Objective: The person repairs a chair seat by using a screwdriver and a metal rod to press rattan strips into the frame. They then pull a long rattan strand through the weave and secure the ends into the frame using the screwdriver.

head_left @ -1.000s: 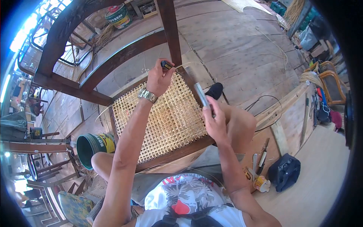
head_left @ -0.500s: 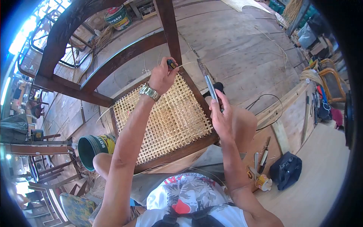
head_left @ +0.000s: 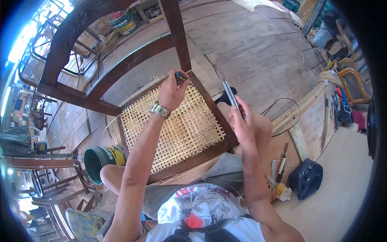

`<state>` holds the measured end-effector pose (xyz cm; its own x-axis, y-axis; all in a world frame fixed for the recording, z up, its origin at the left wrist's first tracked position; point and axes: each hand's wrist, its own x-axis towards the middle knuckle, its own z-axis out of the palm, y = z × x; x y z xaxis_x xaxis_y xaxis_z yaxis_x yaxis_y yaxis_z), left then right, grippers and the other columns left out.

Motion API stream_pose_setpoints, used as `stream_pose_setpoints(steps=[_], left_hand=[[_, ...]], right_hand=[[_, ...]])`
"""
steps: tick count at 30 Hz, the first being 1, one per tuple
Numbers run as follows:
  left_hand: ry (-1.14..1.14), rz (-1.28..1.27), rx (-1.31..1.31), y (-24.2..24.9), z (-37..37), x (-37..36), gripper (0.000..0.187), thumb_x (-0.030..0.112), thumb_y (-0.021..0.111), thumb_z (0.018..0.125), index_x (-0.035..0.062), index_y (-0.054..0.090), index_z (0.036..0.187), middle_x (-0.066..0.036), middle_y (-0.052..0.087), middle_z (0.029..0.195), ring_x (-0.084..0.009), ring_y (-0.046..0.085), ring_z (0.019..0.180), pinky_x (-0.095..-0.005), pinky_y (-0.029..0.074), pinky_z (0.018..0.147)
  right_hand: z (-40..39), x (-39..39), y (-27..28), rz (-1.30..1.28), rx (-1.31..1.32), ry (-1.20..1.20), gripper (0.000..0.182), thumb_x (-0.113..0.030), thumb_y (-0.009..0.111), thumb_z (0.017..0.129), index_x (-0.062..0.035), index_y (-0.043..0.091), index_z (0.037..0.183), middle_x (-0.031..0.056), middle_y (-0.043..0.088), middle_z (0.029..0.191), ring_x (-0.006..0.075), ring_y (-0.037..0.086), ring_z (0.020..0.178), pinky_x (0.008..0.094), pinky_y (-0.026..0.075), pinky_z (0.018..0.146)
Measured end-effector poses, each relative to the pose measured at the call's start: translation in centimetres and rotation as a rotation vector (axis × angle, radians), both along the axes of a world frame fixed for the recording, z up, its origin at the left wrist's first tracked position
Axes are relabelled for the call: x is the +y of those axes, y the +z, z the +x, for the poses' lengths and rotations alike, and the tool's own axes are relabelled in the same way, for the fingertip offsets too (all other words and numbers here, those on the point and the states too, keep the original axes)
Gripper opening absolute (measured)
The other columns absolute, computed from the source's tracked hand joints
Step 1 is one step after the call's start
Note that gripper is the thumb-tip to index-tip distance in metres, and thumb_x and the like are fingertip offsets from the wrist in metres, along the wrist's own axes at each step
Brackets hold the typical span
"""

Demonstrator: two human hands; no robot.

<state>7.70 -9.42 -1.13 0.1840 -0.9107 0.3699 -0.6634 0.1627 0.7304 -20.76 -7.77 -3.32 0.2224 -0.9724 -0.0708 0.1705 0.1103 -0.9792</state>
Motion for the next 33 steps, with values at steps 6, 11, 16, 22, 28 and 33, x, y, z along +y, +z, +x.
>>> stream_pose_setpoints(steps=[6, 11, 16, 22, 28, 33], left_hand=[[0.005, 0.049, -0.081, 0.7, -0.4, -0.4, 0.029, 0.014, 0.073, 0.094, 0.0062, 0.055, 0.115, -0.017, 0.074, 0.095, -0.0378, 0.072, 0.086, -0.0454, 0.056, 0.074], [-0.044, 0.131, -0.155, 2.5, -0.8, -1.2, 0.031, 0.012, 0.072, 0.094, 0.0067, 0.053, 0.117, -0.017, 0.073, 0.096, -0.0398, 0.071, 0.086, -0.0472, 0.055, 0.074], [-0.058, 0.140, -0.169, 2.5, -1.1, -0.5, 0.032, 0.012, 0.073, 0.094, 0.0067, 0.053, 0.118, -0.017, 0.074, 0.096, -0.0397, 0.071, 0.085, -0.0472, 0.056, 0.073], [-0.037, 0.065, -0.103, 1.7, -0.4, -0.2, 0.030, 0.011, 0.073, 0.094, 0.0069, 0.054, 0.117, -0.016, 0.074, 0.091, -0.0368, 0.072, 0.081, -0.0452, 0.055, 0.068], [0.013, 0.012, -0.038, 1.6, -0.9, 0.5, 0.030, 0.014, 0.076, 0.093, 0.0080, 0.057, 0.115, -0.015, 0.074, 0.088, -0.0330, 0.071, 0.075, -0.0429, 0.054, 0.066], [0.009, 0.104, -0.052, 0.8, -1.0, 0.6, 0.030, 0.017, 0.076, 0.093, 0.0081, 0.058, 0.116, -0.013, 0.074, 0.089, -0.0284, 0.071, 0.074, -0.0392, 0.054, 0.066]], right_hand=[[0.1, -0.1, -0.5, -0.058, 0.076, -0.015, 0.038, -0.018, 0.060, 0.106, -0.0003, 0.057, 0.139, 0.0008, 0.060, 0.088, 0.0078, 0.056, 0.076, 0.0240, 0.047, 0.063], [1.1, -0.2, -0.8, -0.072, 0.127, -0.046, 0.036, -0.016, 0.061, 0.104, 0.0016, 0.059, 0.135, 0.0058, 0.064, 0.092, 0.0099, 0.059, 0.078, 0.0279, 0.050, 0.067], [1.2, 0.3, -1.7, -0.350, 0.279, 0.146, 0.033, -0.014, 0.059, 0.104, 0.0017, 0.061, 0.133, 0.0076, 0.066, 0.092, 0.0148, 0.062, 0.080, 0.0310, 0.052, 0.074], [1.4, 0.7, -2.4, -0.403, 0.305, 0.223, 0.038, -0.014, 0.058, 0.105, 0.0003, 0.058, 0.140, 0.0031, 0.063, 0.090, 0.0096, 0.057, 0.077, 0.0282, 0.051, 0.071], [-0.8, 0.8, 0.4, 0.010, 0.062, 0.017, 0.043, -0.020, 0.059, 0.106, -0.0023, 0.054, 0.146, -0.0015, 0.057, 0.084, 0.0047, 0.051, 0.069, 0.0223, 0.043, 0.059], [-1.2, 1.5, 0.1, -0.014, 0.073, -0.009, 0.044, -0.023, 0.059, 0.107, -0.0030, 0.054, 0.146, -0.0011, 0.057, 0.084, 0.0048, 0.050, 0.069, 0.0217, 0.042, 0.059]])
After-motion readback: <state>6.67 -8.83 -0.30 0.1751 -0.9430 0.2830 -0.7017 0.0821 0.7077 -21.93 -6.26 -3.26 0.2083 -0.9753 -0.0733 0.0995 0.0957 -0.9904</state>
